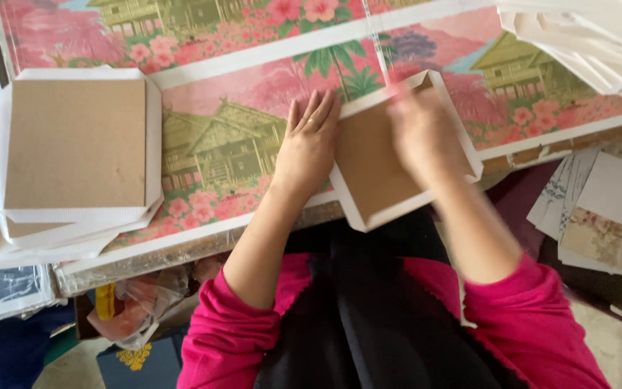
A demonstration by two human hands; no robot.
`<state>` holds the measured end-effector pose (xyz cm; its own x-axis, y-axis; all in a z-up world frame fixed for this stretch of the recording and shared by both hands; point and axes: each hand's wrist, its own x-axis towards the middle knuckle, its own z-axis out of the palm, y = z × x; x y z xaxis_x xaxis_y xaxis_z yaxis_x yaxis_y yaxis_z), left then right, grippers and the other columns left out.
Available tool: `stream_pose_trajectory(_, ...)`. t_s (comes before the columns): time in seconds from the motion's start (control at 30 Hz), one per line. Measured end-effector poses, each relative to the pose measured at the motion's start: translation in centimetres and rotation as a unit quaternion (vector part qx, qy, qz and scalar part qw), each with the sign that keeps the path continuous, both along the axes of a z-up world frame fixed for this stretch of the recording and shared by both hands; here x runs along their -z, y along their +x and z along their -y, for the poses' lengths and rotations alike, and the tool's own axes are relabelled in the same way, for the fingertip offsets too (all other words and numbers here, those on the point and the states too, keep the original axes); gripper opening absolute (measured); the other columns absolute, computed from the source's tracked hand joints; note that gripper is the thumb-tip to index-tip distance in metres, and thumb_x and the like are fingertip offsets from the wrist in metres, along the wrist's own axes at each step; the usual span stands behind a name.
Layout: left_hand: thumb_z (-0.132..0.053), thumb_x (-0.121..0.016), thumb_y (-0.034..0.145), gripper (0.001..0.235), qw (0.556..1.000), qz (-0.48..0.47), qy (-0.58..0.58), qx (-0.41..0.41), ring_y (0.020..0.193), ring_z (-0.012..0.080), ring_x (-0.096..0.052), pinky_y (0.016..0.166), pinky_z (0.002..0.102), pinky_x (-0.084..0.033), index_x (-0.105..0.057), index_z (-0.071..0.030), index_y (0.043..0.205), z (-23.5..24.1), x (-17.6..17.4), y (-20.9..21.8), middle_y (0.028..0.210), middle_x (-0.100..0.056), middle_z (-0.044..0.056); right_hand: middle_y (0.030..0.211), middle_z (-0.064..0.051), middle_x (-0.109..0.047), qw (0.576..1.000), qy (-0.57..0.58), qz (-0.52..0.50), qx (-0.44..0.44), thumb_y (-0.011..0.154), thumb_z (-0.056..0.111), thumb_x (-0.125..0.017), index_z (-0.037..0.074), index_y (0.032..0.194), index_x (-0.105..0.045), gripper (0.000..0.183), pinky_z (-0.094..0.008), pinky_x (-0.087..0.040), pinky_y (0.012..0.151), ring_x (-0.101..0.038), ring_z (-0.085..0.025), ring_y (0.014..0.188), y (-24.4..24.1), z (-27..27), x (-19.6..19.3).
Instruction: The person places a rectangular piece of brown paper onto a white board and uses a red glue stick to apply adhesive along the edges. They press the paper down to secure it and repeat the process with multiple boards.
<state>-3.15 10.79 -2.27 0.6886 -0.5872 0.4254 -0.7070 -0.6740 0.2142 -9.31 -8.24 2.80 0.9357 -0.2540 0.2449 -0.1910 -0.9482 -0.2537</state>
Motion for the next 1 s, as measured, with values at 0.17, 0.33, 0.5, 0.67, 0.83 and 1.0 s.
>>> stream_pose_trajectory(0.17,0.008,-0.041,0.075,0.066,0.902,-0.219,-0.371,-0.015,0.121,0.0366,-0.053,0.105,0.051,-0.043,-0.043,-0.014,0.137,-2.0,-1.4,0.3,0.130,-0.057,0.018,0.084,0.004,-0.050,0.983,-0.073,0.054,-0.158,0.095,0.035,-0.052,0.033,0.130,-0.056,0.035,-0.031,-0.052,0.055,-0.062,-0.018,0.072,-1.1,-7.2,0.8)
stream_pose_trajectory(0.33,0.009,-0.037,0.080,0.068,0.891,-0.258,-0.374,0.011,0.131,0.0381,-0.045,0.110,0.053,-0.037,-0.032,-0.012,0.145,-1.4,-2.3,-0.7,0.140,-0.048,0.021,0.089,-0.005,-0.051,0.987,-0.067,0.068,-0.129,0.100,0.026,-0.050,0.019,0.123,-0.064,0.028,-0.037,-0.050,0.054,-0.062,-0.027,0.068,0.3,-3.4,-0.2)
stream_pose_trajectory(0.5,-0.005,-0.042,0.099,0.041,0.859,-0.242,-0.451,-0.001,0.131,0.0359,-0.046,0.110,0.050,-0.037,-0.041,-0.011,0.140,-1.3,-4.1,-1.0,0.136,-0.053,0.020,0.080,-0.002,-0.054,0.985,-0.135,0.054,-0.094,0.092,0.023,-0.056,0.009,0.108,-0.065,0.023,-0.035,-0.053,0.052,-0.064,-0.022,0.067,-2.9,-8.2,2.0)
stream_pose_trajectory(0.67,-0.008,-0.054,0.096,0.014,0.905,-0.108,-0.407,-0.054,0.087,0.0332,-0.067,0.078,0.038,-0.050,-0.066,-0.008,0.102,-0.7,-7.6,-4.7,0.087,-0.068,0.011,0.078,-0.021,-0.061,0.895,0.170,-0.065,-0.406,0.084,0.015,-0.061,0.006,0.095,-0.071,0.017,-0.049,-0.051,0.052,-0.062,-0.043,0.066,-9.2,-5.9,-5.1)
stream_pose_trajectory(0.83,-0.007,-0.056,0.085,0.027,0.979,0.042,-0.106,0.167,0.106,0.0349,-0.063,0.094,0.044,-0.049,-0.065,-0.001,0.110,1.9,-4.6,-12.1,0.109,-0.066,0.020,0.083,-0.013,-0.062,0.851,0.299,-0.146,-0.406,0.090,0.024,-0.060,0.017,0.114,-0.069,0.026,-0.043,-0.054,0.059,-0.066,-0.034,0.073,-14.7,0.8,-3.9)
stream_pose_trajectory(1.0,-0.016,-0.050,0.092,0.022,0.966,0.247,-0.023,0.078,0.081,0.0259,-0.070,0.072,0.032,-0.058,-0.065,-0.007,0.106,0.1,-6.2,-9.9,0.092,-0.070,0.016,0.088,-0.016,-0.072,0.874,0.392,-0.180,-0.224,0.086,0.024,-0.063,0.008,0.109,-0.072,0.029,-0.043,-0.056,0.072,-0.070,-0.029,0.080,-17.4,4.0,-5.0)
